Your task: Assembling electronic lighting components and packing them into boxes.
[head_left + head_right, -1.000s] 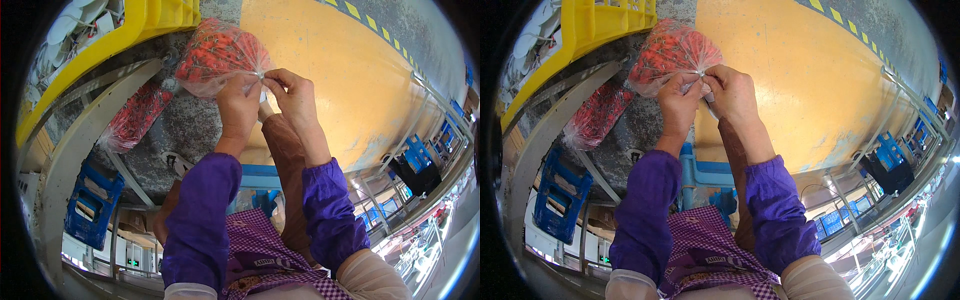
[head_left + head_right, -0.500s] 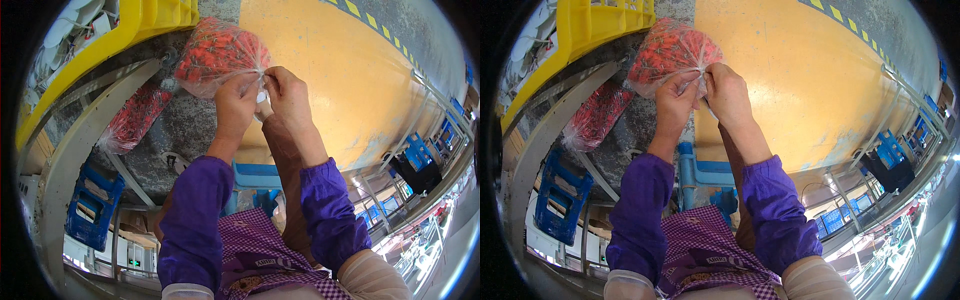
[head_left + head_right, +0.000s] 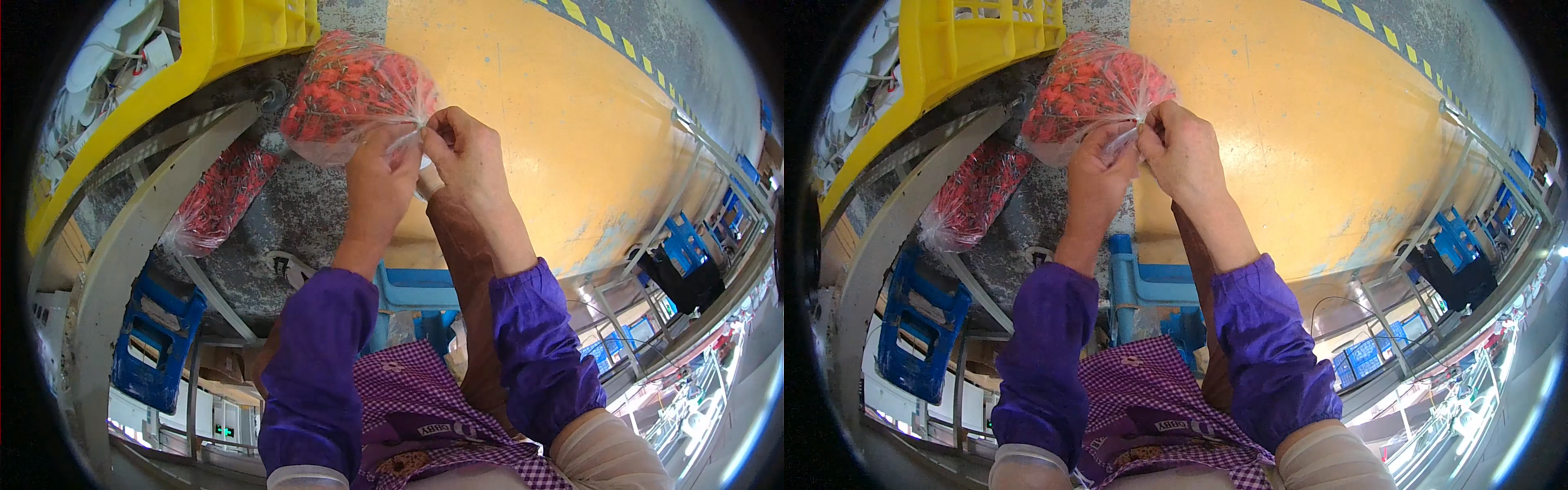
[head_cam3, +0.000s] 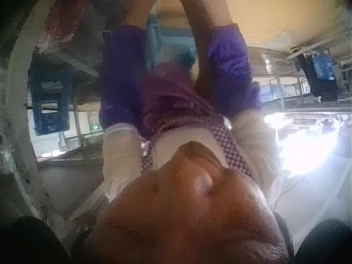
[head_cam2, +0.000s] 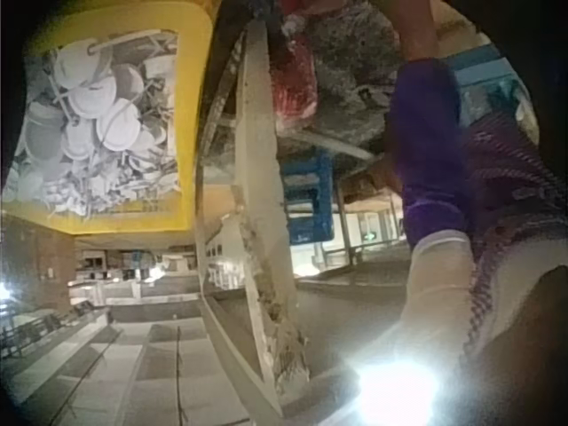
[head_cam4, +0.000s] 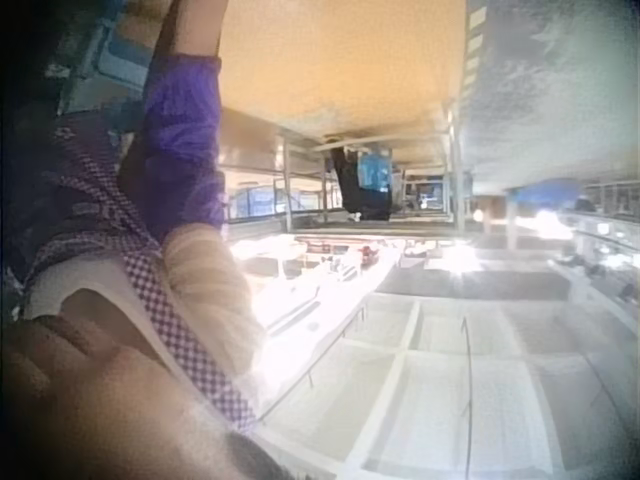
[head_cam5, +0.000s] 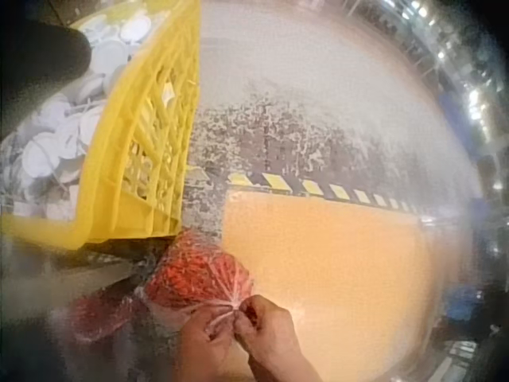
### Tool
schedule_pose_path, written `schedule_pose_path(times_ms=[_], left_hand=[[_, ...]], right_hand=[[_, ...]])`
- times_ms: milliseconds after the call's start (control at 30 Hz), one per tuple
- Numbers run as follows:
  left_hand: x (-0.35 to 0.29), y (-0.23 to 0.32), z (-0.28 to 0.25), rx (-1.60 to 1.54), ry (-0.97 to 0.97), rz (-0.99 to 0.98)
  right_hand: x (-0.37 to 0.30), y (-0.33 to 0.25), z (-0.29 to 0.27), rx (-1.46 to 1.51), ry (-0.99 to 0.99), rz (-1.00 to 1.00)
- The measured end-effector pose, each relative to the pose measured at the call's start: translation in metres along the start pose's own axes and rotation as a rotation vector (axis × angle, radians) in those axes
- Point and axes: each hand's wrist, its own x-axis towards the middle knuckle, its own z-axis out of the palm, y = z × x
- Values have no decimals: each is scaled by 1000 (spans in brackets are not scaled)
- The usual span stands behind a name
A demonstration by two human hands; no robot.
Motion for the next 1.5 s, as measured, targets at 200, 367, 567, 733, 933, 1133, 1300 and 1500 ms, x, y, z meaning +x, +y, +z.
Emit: schedule_pose_path(times_ms=[200,367,567,733,933,1133,1300,1500], left_hand=[[-32,1,-21,683,23,4],[-23,10,-15,499,15,-60],[-6,-15,5,110,-23,-173],[5,2,-3,-445,-121,-527],[0,3,-15,-675,-208,-515],[-5,16,-10,-578,-195,-458],[-27,21,-3,-127,-100,-261],[-37,13,-18,418,-94,32]], right_hand=[[-2,0,5,-34,5,-49],[1,-4,0,38,-45,38],[4,-2,1,-106,-235,181],[8,13,-9,-118,-36,183],[1,8,-2,-211,-134,77],[7,7,3,-306,-122,10],[8,-2,6,119,81,-15],[-3,-30,20,-382,-255,-400]])
